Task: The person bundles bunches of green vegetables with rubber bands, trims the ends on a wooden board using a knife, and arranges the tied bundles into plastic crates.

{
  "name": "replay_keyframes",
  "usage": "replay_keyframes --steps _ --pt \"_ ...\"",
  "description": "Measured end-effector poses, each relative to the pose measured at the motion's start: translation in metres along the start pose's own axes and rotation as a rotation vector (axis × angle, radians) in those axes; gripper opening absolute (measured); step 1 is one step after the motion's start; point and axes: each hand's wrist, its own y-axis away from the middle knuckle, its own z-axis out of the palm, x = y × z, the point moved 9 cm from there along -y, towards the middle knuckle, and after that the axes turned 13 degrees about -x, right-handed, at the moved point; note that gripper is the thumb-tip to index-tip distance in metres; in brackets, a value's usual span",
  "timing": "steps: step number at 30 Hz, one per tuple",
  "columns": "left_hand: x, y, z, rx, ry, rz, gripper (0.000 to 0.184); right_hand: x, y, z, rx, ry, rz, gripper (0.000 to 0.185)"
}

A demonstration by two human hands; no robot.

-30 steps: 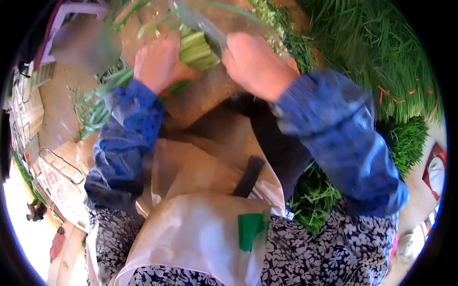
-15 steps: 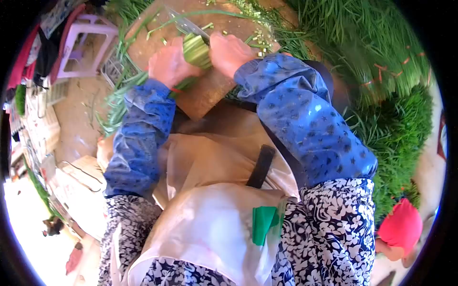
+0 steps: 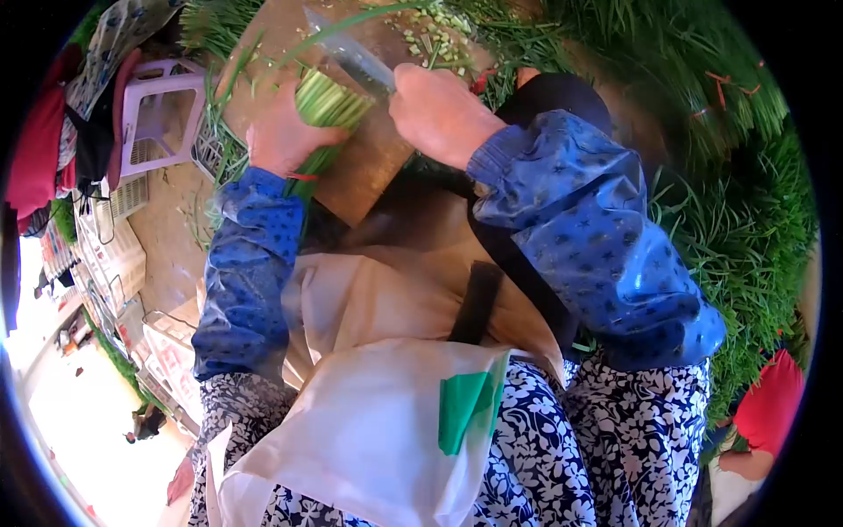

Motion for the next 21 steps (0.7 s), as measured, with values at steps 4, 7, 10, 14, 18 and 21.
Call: replay_keyframes --steps 4,7,10,14,18,21 --pt "-0.005 -0.005 0.010 -0.022 0.039 0.045 0.083 -0.004 0.000 0.004 -0.046 -0.072 0.040 0.020" --pt "0.001 -0.003 0.010 0.108 0.125 0.228 0.079 0.000 -0.006 0.012 -0.073 -0.076 0.101 0.017" --pt "-0.020 -0.013 0.031 -0.081 -0.048 -0.002 0.075 -0.003 -0.020 0.023 0.168 0.131 -0.210 0.015" --pt "0.007 0.005 -0.002 0.005 0.003 -0.011 0.082 -0.001 -0.041 0.031 0.132 0.208 0.106 0.018" --pt "0.015 0.017 -0.012 0.166 -0.069 0.137 0.095 0.008 -0.039 -0.022 0.229 0.299 0.248 0.022" --pt "0.004 0.013 -0.008 -0.050 0.123 0.101 0.094 0.025 -0.037 -0.042 0.298 0.296 0.252 0.024"
